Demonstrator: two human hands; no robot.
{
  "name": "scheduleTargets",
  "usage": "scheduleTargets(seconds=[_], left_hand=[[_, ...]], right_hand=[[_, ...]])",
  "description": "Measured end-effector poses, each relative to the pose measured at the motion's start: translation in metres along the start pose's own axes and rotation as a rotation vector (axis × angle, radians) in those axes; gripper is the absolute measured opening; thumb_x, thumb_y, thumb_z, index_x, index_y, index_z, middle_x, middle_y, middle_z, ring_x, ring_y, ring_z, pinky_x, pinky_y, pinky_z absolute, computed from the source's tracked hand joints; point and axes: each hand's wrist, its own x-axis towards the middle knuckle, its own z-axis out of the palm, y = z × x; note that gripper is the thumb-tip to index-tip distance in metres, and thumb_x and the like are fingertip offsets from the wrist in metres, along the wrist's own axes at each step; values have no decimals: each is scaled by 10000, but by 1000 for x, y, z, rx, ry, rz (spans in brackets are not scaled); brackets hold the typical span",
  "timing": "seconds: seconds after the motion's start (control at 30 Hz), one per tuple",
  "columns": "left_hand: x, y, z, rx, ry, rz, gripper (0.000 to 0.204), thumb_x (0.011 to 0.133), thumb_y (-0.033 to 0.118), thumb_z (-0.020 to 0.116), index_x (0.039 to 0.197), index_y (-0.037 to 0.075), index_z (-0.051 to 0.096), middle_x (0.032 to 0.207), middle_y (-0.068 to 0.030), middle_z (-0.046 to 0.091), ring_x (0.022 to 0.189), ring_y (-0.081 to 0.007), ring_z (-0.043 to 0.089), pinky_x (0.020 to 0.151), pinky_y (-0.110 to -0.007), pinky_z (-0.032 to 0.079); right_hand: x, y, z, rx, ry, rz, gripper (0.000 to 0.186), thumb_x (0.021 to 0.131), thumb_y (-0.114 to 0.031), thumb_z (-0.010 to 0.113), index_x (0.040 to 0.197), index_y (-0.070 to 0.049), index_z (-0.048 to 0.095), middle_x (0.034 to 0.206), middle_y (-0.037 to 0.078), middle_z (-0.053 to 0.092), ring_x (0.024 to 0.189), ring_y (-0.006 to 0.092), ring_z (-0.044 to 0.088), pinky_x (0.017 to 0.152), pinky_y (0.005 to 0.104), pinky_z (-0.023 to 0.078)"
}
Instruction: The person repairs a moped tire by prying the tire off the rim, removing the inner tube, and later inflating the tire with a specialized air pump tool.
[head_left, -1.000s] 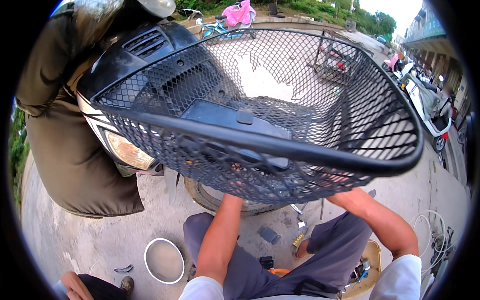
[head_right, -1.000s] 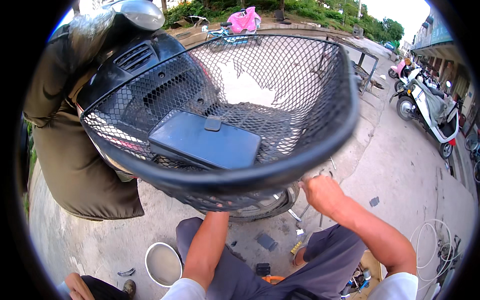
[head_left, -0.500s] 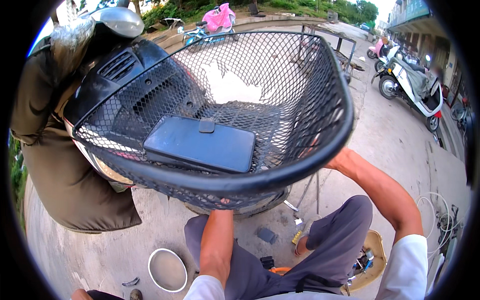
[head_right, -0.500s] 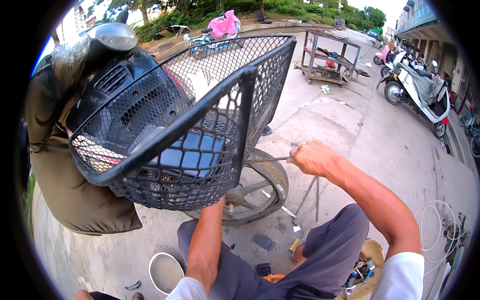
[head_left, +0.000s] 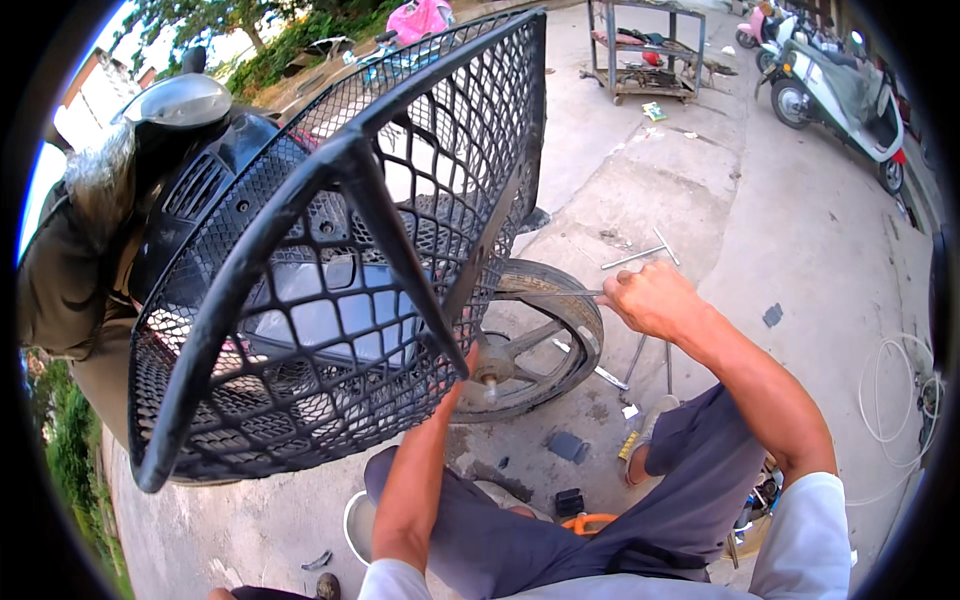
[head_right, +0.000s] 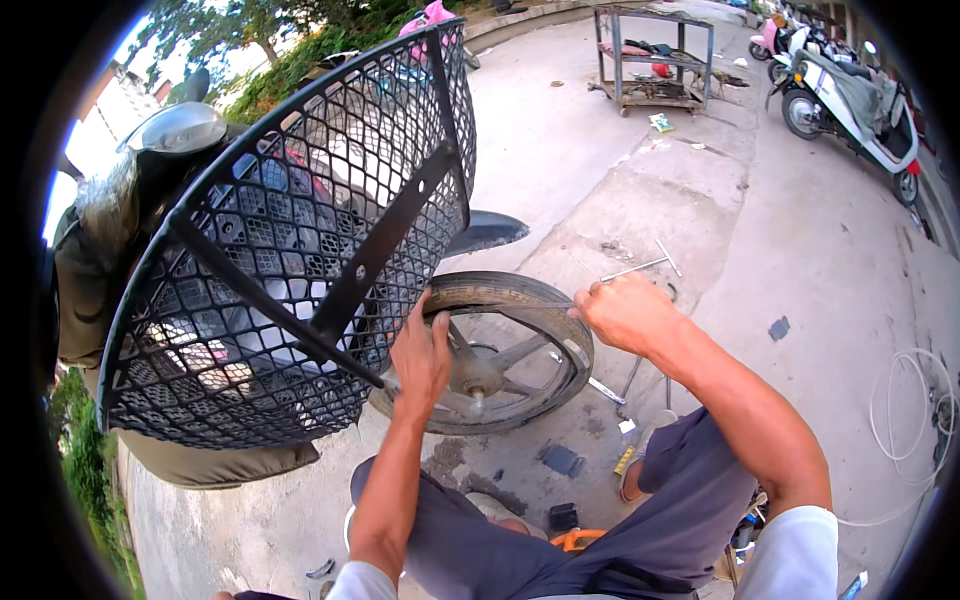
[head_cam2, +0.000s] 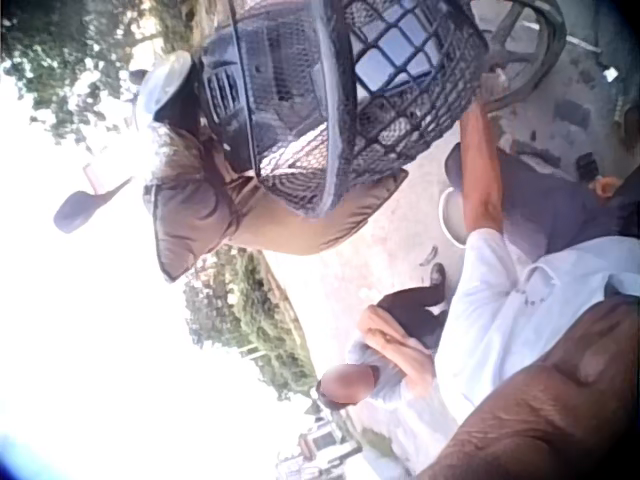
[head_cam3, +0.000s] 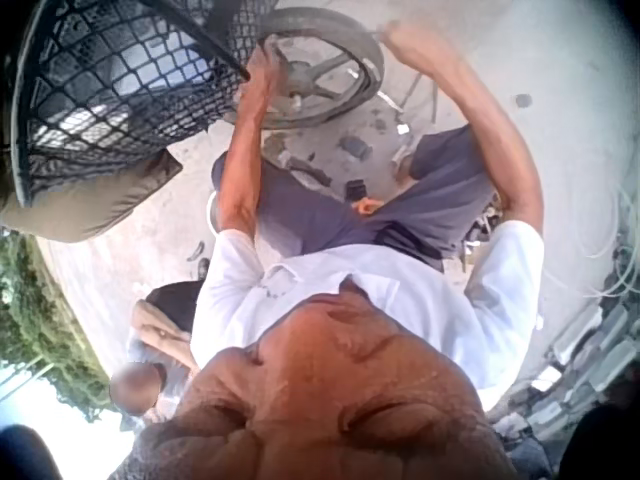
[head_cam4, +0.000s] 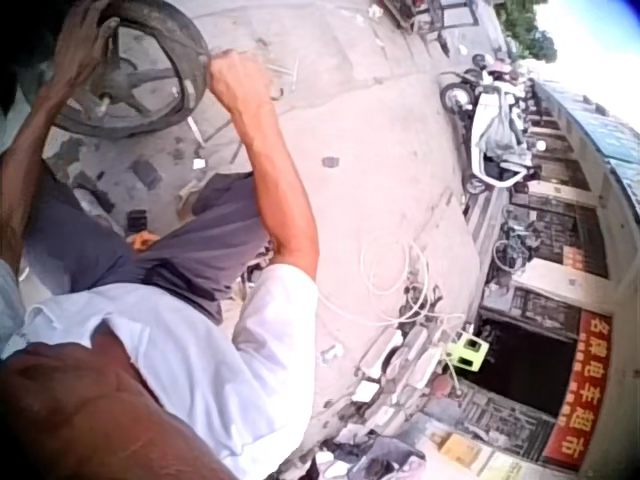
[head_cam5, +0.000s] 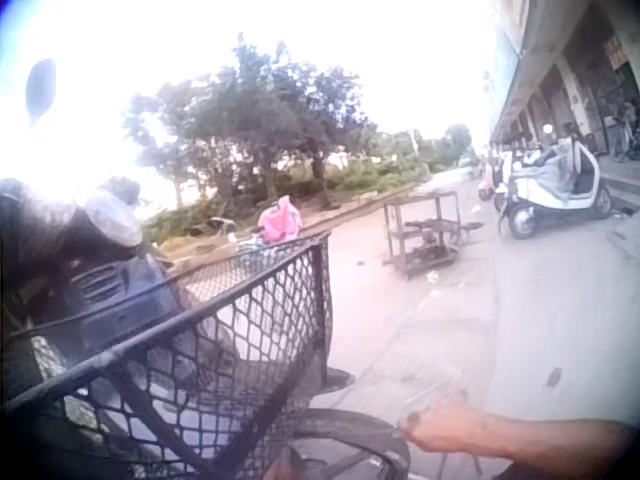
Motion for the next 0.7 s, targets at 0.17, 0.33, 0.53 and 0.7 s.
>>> scheduleTargets(seconds=[0.17,0.33,0.53,0.7], left_hand=[[93,-19,14,794,176,534,487,966,406,454,1259,31,558,1226,-239,588,1158,-336,542,988,-381,418],[103,-16,19,403,113,217,459,952,371,435,1146,-13,597,1137,-268,608,1069,-387,568,940,-423,439],[108,-23,36,325,72,175,464,936,329,413,1010,-66,644,1031,-303,631,963,-448,599,883,-474,465],[105,-4,19,339,136,96,453,910,334,412,942,-33,677,913,-303,649,827,-493,616,773,-543,489]], right_hand=[[-1,1,4,39,34,-36,350,942,-321,543,771,-21,596,700,138,637,614,319,659,551,425,527],[-9,7,25,75,84,-12,354,928,-339,562,760,-28,590,687,120,616,570,304,647,501,422,516],[-13,24,41,38,160,-37,361,918,-362,573,736,-50,571,641,92,577,543,284,641,467,411,503],[-18,60,50,49,212,-100,370,893,-414,586,720,-90,547,645,69,582,577,267,642,457,405,477]])
